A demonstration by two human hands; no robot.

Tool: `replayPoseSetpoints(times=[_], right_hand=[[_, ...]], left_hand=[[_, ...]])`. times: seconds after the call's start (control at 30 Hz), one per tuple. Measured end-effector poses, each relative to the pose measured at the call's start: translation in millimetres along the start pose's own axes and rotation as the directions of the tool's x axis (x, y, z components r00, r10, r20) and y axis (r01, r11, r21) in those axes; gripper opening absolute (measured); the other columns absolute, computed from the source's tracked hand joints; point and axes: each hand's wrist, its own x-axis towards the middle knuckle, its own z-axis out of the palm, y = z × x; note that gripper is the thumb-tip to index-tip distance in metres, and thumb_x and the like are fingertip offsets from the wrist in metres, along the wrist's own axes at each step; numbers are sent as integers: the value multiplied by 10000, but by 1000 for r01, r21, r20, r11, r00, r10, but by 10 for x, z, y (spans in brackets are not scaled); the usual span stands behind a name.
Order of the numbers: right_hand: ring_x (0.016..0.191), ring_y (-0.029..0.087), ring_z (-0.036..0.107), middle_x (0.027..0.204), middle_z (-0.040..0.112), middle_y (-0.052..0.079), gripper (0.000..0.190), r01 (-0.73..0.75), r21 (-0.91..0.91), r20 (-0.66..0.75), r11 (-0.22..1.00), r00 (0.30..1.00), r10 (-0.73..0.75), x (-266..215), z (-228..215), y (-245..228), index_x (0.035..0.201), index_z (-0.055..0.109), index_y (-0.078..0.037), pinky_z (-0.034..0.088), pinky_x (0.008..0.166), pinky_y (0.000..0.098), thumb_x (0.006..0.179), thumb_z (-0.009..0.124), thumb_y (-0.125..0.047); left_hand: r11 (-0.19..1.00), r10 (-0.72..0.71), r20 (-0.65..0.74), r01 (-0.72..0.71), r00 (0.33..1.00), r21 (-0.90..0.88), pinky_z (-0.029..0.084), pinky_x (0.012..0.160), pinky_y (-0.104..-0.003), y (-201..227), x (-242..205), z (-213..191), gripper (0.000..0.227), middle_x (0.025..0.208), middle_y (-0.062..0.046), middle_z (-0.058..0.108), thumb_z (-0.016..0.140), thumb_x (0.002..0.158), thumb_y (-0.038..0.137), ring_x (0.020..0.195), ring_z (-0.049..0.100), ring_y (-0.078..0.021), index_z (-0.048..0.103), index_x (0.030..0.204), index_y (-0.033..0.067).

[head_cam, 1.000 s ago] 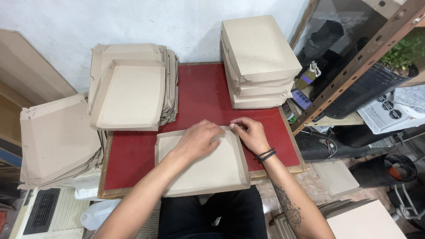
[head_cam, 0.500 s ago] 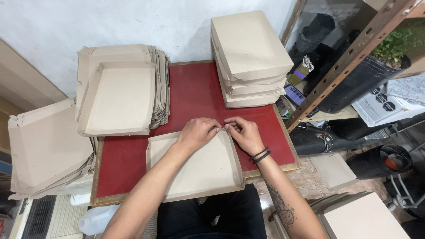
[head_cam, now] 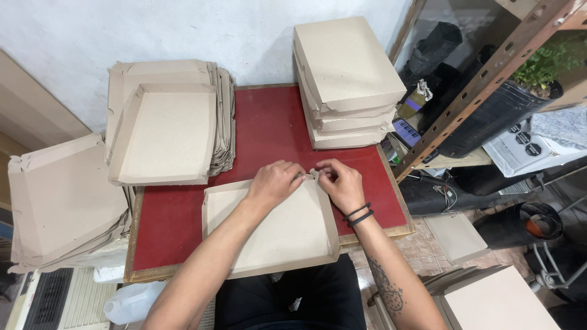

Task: The person assembles flat beige cardboard trays by folding and interlocking the side flaps. They repeatedly pick a tray from a stack, fold the sides into a rectangular shape, and place the finished tray onto a growing pile on the right.

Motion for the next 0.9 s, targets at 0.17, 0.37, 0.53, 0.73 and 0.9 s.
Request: replayPoseSetpoints(times=[0.17,0.37,0.53,0.73,0.9], right_hand=[[1137,228,870,1201,909,-55,406,37,-194,18,980,999,-34,-36,26,-96,1377,877,-307,749,970,481,990,826,-195],[1278,251,795,1307,820,-81,453,23,-260,50,965,999,-11,-85,4,-107,1450,834,-340,723,1088,546,1011,795,-232],[1242,206,828,1288,844,-57,514,-55,4,32,999,998,54,-131,-80,-90,1412,881,-298,693,1093,469,931,834,-122],[1080,127,787,1155,907,54,398,-111,443,-130,890,974,186,-64,-138,211,1371,885,-136,639,996,341,1022,753,5],[1059,153,801,1149,925,73,275,-99,347,-27,933,993,115,-124,-195,73,1345,937,-176,647,981,379,1087,848,-139]], left_hand=[[927,195,-158,-130,968,351,631,821,-417,-41,-132,19,191,1073,-11,691,869,1016,344,1084,714,-271,793,1152,233],[870,-170,76,113,983,481,652,691,-474,304,-621,-335,370,982,-70,766,803,1028,536,952,798,-318,823,1166,194],[852,-433,348,251,832,460,713,657,-564,735,-881,-783,688,1234,-256,780,753,1150,606,1095,816,-443,811,1461,-5],[943,-290,494,157,819,294,696,988,-645,955,-978,-811,672,1617,-258,628,672,1183,490,1517,609,-496,695,1700,62],[985,-18,572,114,820,-131,365,1442,-642,1110,-843,-1085,553,1776,-197,652,689,1028,168,1761,475,-449,811,1562,91]])
